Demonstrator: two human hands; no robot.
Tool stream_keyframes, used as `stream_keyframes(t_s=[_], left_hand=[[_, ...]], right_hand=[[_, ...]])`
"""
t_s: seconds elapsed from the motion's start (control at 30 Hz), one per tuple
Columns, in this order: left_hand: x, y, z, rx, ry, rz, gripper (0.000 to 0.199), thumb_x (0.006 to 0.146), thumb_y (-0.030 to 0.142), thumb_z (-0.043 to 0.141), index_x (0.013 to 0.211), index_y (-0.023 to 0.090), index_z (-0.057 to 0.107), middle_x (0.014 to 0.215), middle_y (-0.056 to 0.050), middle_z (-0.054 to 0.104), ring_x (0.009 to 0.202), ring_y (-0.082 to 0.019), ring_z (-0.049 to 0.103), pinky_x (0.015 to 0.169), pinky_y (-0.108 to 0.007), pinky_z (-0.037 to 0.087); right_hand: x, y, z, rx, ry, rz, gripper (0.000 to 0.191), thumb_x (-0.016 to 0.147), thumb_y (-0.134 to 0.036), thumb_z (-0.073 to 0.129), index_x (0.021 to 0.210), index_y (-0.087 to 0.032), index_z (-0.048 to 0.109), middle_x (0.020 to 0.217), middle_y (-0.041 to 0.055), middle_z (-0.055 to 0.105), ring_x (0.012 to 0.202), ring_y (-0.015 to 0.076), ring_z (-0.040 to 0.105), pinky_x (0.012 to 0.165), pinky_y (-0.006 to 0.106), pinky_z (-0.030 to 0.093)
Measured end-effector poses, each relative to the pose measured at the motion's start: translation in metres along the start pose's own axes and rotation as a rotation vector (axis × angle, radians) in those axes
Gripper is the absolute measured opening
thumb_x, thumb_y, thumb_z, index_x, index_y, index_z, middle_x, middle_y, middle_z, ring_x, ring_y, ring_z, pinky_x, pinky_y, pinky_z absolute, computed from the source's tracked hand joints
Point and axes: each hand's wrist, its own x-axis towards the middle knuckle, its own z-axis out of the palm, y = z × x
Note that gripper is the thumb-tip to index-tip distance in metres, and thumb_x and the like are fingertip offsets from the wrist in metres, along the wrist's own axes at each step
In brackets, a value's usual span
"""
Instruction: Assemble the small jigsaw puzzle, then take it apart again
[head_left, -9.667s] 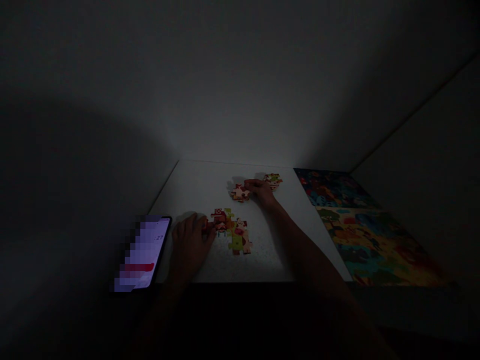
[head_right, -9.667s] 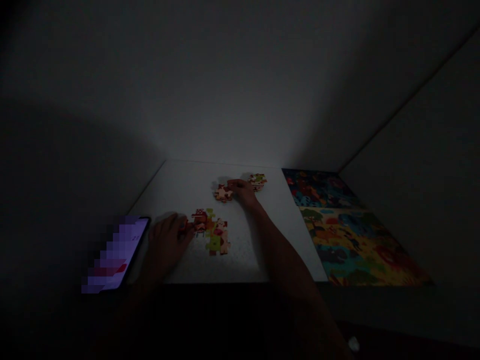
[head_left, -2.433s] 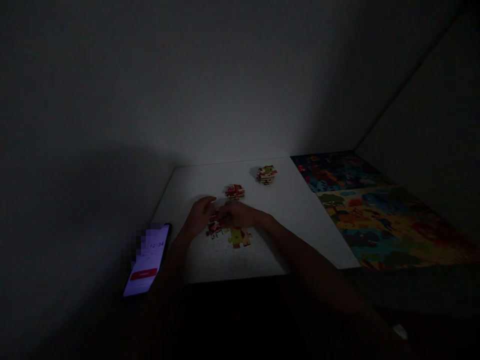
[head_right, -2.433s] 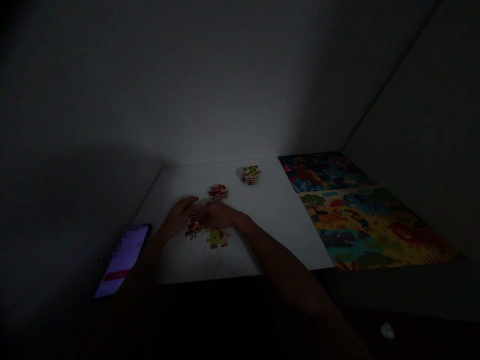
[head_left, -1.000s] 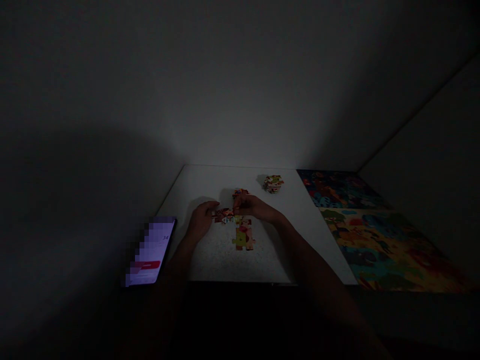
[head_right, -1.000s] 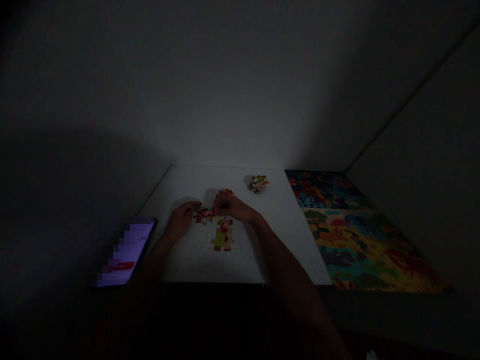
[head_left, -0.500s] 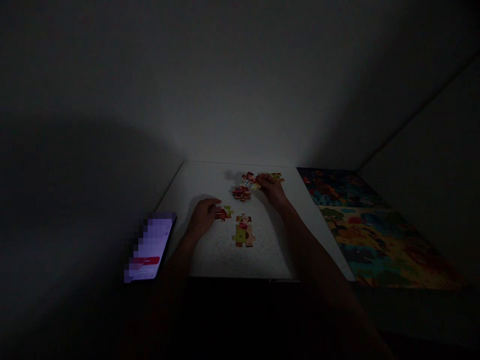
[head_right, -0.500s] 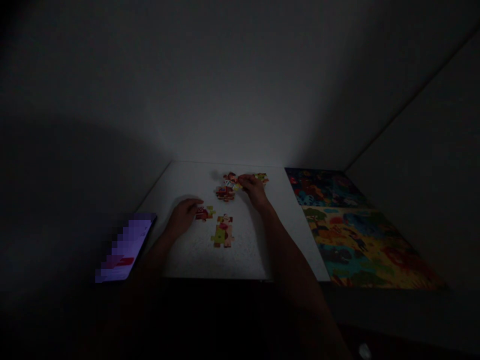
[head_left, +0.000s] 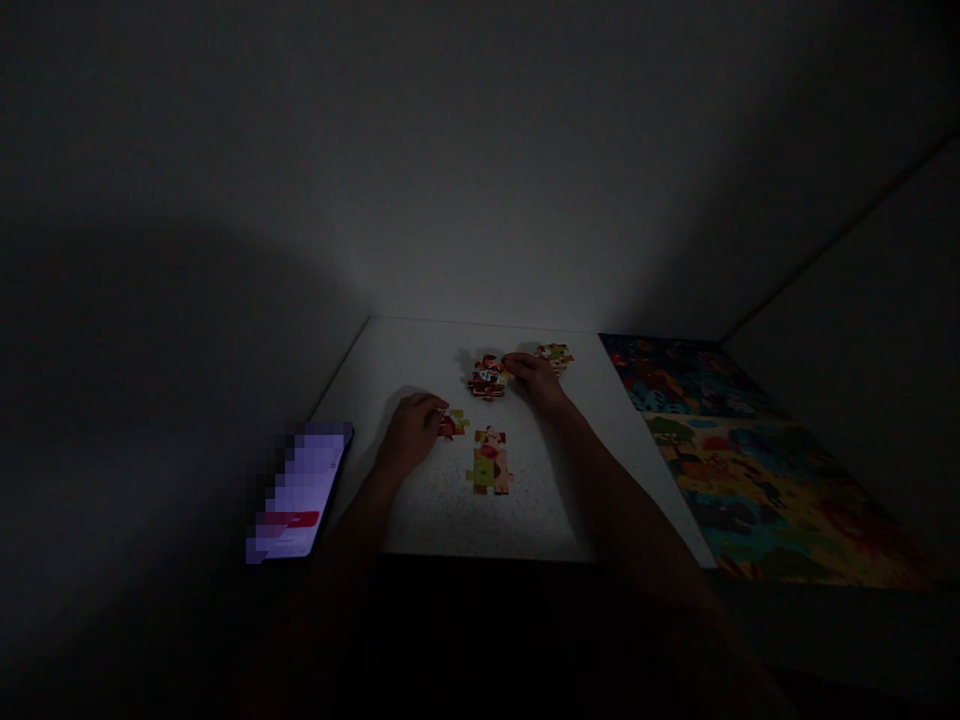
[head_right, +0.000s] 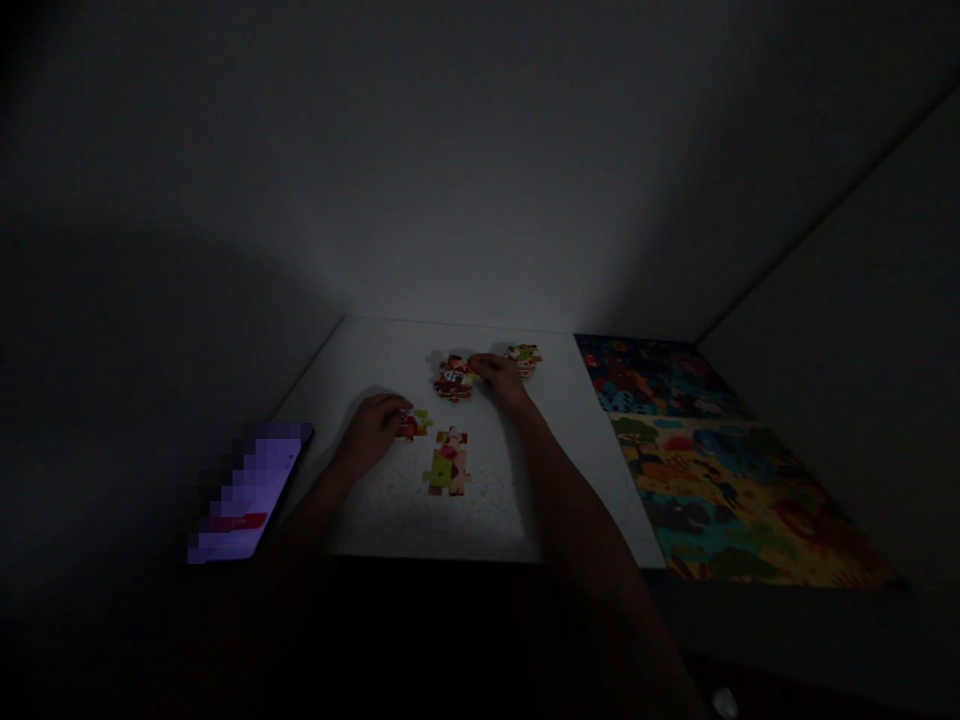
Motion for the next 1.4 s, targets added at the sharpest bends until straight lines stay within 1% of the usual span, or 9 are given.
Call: stream_keyframes(t_s=[0.17, 0.3, 0.43, 0.63, 0.87, 0.97, 1.1, 1.27, 1.4], left_hand=[[-0.001, 0.007, -0.002, 0.066, -0.037, 0.003, 0.029, 0.081, 0.012, 0.049, 0.091, 0.022, 0.074, 0.103, -0.007, 0.068, 0.108, -0.025, 0.063, 0.104, -0.046, 0.047], [-0.001, 0.007, -0.001, 0.102, -0.035, 0.009, 0.030, 0.081, 0.011, 0.048, 0.093, 0.021, 0.073, 0.104, -0.007, 0.067, 0.108, -0.024, 0.062, 0.104, -0.044, 0.047], [-0.002, 0.006, -0.001, 0.109, -0.051, 0.021, 0.029, 0.083, 0.011, 0.048, 0.094, 0.021, 0.073, 0.105, -0.007, 0.067, 0.108, -0.024, 0.060, 0.103, -0.043, 0.046], [-0.004, 0.007, -0.001, 0.111, -0.047, 0.031, 0.026, 0.086, 0.012, 0.049, 0.094, 0.020, 0.072, 0.105, -0.007, 0.067, 0.106, -0.024, 0.059, 0.102, -0.043, 0.045], [-0.005, 0.006, 0.000, 0.092, -0.037, 0.020, 0.027, 0.085, 0.013, 0.048, 0.099, 0.020, 0.071, 0.109, -0.008, 0.067, 0.109, -0.025, 0.058, 0.104, -0.043, 0.044], [-0.007, 0.006, -0.001, 0.102, -0.034, 0.026, 0.028, 0.088, 0.016, 0.047, 0.104, 0.019, 0.070, 0.111, -0.009, 0.067, 0.111, -0.026, 0.057, 0.105, -0.044, 0.043], [-0.010, 0.003, -0.003, 0.161, -0.031, 0.031, 0.031, 0.090, 0.022, 0.047, 0.114, 0.020, 0.067, 0.121, -0.010, 0.064, 0.119, -0.026, 0.054, 0.109, -0.046, 0.040], [-0.010, -0.003, -0.005, 0.202, -0.125, 0.067, 0.034, 0.087, 0.033, 0.058, 0.117, 0.020, 0.066, 0.130, -0.012, 0.059, 0.124, -0.029, 0.051, 0.109, -0.048, 0.039], [-0.009, -0.007, -0.008, 0.180, -0.193, 0.065, 0.039, 0.083, 0.042, 0.065, 0.115, 0.019, 0.066, 0.134, -0.014, 0.056, 0.127, -0.031, 0.049, 0.109, -0.048, 0.039]], right_hand=[[0.000, -0.001, 0.001, -0.035, -0.071, -0.012, 0.037, 0.059, -0.048, 0.080, 0.084, -0.021, 0.074, 0.085, 0.0025, 0.073, 0.080, 0.0172, 0.062, 0.078, 0.031, 0.047], [-0.002, 0.000, 0.005, -0.086, -0.079, -0.041, 0.036, 0.062, -0.048, 0.078, 0.085, -0.020, 0.074, 0.087, 0.0035, 0.073, 0.083, 0.0181, 0.064, 0.083, 0.033, 0.048], [-0.002, 0.004, 0.010, -0.112, -0.064, -0.056, 0.036, 0.063, -0.051, 0.076, 0.083, -0.020, 0.073, 0.086, 0.0037, 0.073, 0.083, 0.0192, 0.064, 0.083, 0.035, 0.049], [-0.003, 0.005, 0.014, -0.144, -0.057, -0.096, 0.035, 0.066, -0.048, 0.073, 0.086, -0.019, 0.073, 0.088, 0.0054, 0.073, 0.084, 0.0205, 0.065, 0.084, 0.037, 0.050], [-0.006, 0.005, 0.015, -0.244, -0.038, -0.144, 0.034, 0.072, -0.049, 0.067, 0.087, -0.019, 0.071, 0.087, 0.0055, 0.072, 0.083, 0.0208, 0.064, 0.081, 0.036, 0.050], [-0.007, 0.005, 0.016, -0.283, -0.031, -0.162, 0.034, 0.073, -0.049, 0.066, 0.088, -0.019, 0.071, 0.088, 0.0052, 0.073, 0.083, 0.0203, 0.063, 0.080, 0.035, 0.049], [-0.009, 0.003, 0.017, -0.340, -0.014, -0.193, 0.028, 0.075, -0.045, 0.065, 0.085, -0.020, 0.071, 0.087, 0.0047, 0.073, 0.082, 0.0203, 0.062, 0.080, 0.034, 0.049], [-0.011, 0.001, 0.018, -0.398, -0.007, -0.206, 0.022, 0.079, -0.039, 0.062, 0.085, -0.020, 0.071, 0.090, 0.0058, 0.072, 0.086, 0.0210, 0.063, 0.084, 0.035, 0.048], [-0.011, 0.003, 0.019, -0.408, 0.000, -0.210, 0.020, 0.079, -0.037, 0.063, 0.085, -0.020, 0.072, 0.089, 0.0058, 0.072, 0.083, 0.0204, 0.062, 0.081, 0.035, 0.048]])
